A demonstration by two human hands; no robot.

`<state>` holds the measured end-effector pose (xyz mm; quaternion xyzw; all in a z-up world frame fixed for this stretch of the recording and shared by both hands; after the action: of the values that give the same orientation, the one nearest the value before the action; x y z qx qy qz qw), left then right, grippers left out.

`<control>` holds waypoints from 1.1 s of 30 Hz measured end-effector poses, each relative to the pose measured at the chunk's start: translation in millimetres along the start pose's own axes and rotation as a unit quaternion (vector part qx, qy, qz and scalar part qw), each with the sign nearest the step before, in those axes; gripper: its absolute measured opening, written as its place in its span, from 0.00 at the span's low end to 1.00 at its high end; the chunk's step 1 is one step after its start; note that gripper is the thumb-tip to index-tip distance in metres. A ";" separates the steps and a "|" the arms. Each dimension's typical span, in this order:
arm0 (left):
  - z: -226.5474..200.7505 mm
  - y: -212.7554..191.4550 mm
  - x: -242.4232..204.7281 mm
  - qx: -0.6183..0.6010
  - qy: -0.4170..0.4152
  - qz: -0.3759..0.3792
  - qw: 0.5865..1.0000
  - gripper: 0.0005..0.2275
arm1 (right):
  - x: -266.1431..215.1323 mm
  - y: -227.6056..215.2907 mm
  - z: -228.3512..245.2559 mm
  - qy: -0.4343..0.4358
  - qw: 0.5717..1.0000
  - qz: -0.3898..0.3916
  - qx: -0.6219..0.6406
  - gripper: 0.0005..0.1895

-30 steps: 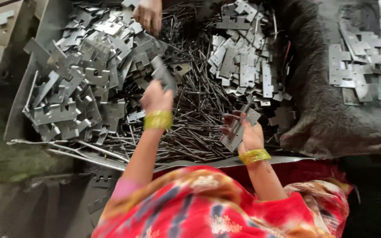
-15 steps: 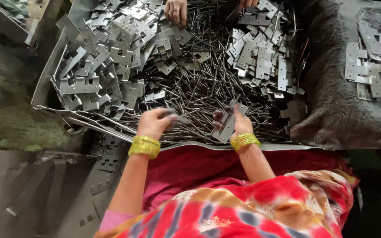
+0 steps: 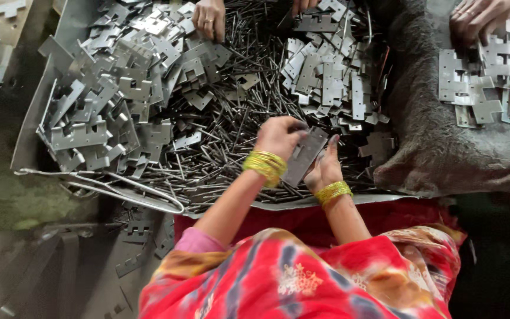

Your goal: The person repeatedly picks up small metal brackets and nails from a large bin and inserts the nails into the bracket holes by hand. The assembled units are placed into a pile on the right side of the workspace.

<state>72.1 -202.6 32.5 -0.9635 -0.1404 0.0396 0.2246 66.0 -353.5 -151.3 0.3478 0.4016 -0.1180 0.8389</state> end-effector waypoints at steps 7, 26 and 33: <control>7.7 33.0 -0.3 0.059 0.203 -0.070 0.975 0.16 | 6.0 13.4 3.2 -0.048 0.983 0.169 -0.051 0.14; 110.5 -129.4 -105.7 0.176 0.074 0.108 0.976 0.11 | -173.7 150.0 -72.5 -0.499 0.435 0.285 -0.693 0.21; 170.5 -166.1 14.6 0.357 0.167 -0.222 0.892 0.10 | -112.9 60.1 9.5 -0.396 0.697 0.141 -0.581 0.12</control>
<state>20.4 16.3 -46.7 -0.7545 -0.2872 -0.1257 0.5766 26.9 -325.2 -32.5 -0.2352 -0.0325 0.1316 0.9625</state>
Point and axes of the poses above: each hand's wrist, its own x-axis towards the middle knuckle, its own y-axis out of the palm, z = x × y, the point moved 10 cm from there along x, towards the middle knuckle, and after that the axes turned 9 degrees about -z, right-handed, at the moved point
